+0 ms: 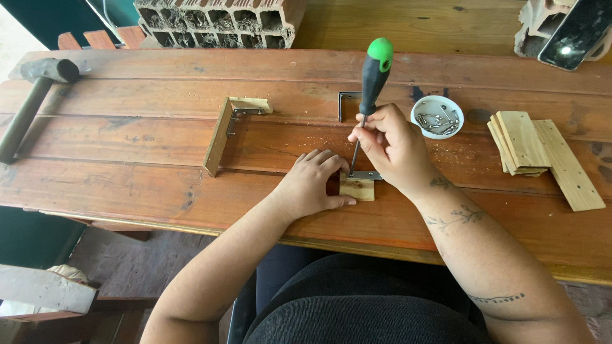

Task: The person assembles a small wooden frame by attaching metal brackets to wooden pieces using a screwdriver and screws. They position the brackets, insert screws, and tighten them to secure the components together.

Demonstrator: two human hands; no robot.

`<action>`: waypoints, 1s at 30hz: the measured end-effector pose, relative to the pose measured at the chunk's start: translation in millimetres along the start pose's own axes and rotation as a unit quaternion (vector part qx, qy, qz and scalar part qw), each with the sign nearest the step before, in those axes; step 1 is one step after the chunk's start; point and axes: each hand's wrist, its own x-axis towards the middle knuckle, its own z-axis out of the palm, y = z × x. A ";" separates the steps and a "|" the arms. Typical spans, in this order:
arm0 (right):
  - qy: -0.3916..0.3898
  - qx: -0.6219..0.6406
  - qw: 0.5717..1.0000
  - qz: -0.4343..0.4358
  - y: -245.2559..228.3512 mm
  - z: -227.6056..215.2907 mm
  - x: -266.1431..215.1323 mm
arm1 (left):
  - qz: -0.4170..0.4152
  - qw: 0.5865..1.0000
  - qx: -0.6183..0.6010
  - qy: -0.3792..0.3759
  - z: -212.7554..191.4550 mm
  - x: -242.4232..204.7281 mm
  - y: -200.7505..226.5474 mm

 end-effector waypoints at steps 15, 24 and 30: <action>-0.086 0.066 0.994 0.023 -12.3 -14.5 16.2 | 0.012 1.000 -0.019 0.014 -0.1 -3.4 -3.2; -0.092 0.114 0.987 0.068 -10.6 -14.4 14.9 | 0.064 0.977 -0.184 0.090 4.0 22.9 -5.2; -0.090 0.084 0.989 0.085 -16.1 -8.7 21.5 | 0.043 0.976 -0.189 0.100 -8.1 20.5 9.4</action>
